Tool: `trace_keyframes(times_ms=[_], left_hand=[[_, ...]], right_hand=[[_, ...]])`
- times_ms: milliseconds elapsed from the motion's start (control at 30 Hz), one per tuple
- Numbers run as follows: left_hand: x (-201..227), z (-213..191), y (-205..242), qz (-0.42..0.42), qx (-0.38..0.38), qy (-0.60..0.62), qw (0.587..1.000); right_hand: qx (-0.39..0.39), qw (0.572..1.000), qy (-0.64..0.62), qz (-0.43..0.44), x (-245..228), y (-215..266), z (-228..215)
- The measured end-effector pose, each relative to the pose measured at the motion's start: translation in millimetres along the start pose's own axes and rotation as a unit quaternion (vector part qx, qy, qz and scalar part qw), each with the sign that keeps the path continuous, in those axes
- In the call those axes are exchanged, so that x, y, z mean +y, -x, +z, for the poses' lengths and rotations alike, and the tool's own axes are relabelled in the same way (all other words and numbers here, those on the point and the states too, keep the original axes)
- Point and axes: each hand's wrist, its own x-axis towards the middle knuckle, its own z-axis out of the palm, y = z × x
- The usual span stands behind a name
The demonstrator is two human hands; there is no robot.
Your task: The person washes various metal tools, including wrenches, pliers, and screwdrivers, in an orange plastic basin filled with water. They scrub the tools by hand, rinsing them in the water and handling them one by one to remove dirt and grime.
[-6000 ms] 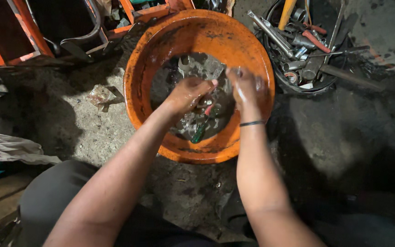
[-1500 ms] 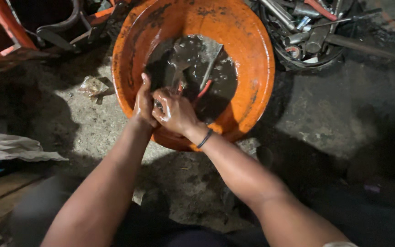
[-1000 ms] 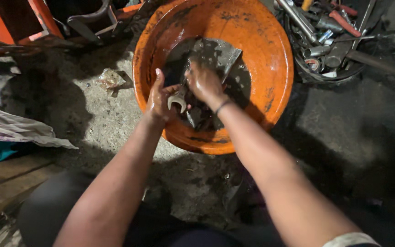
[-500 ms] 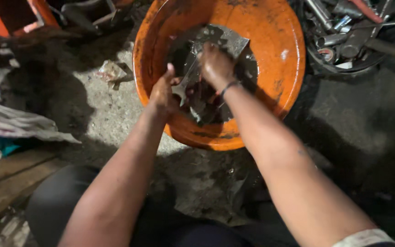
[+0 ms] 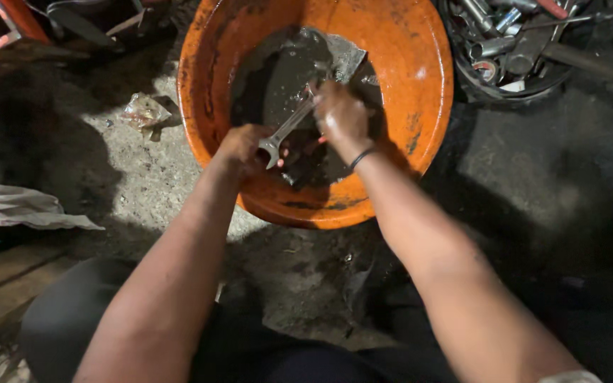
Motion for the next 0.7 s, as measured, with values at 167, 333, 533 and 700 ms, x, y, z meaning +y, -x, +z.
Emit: trace_keyframes(times_ms=[167, 333, 533, 700], left_hand=[[12.4, 17.8, 18.6, -0.010, 0.119, -0.031, 0.992], [1.2, 1.8, 0.8, -0.024, 0.147, -0.102, 0.984], [-24.0, -28.3, -42.8, -0.014, -0.036, -0.163, 0.986], [5.0, -44.0, -44.9, 0.362, -0.214, -0.674, 0.608]], right_hand=[[-0.038, 0.996, -0.046, -0.068, -77.5, 50.3, 23.1], [-0.047, 0.998, -0.050, -0.007, -32.8, 16.5, 44.1], [-0.007, 0.976, -0.069, 0.205, 59.2, -36.8, 14.3], [-0.019, 0.965, 0.220, 0.140, 69.6, 4.3, -27.1]])
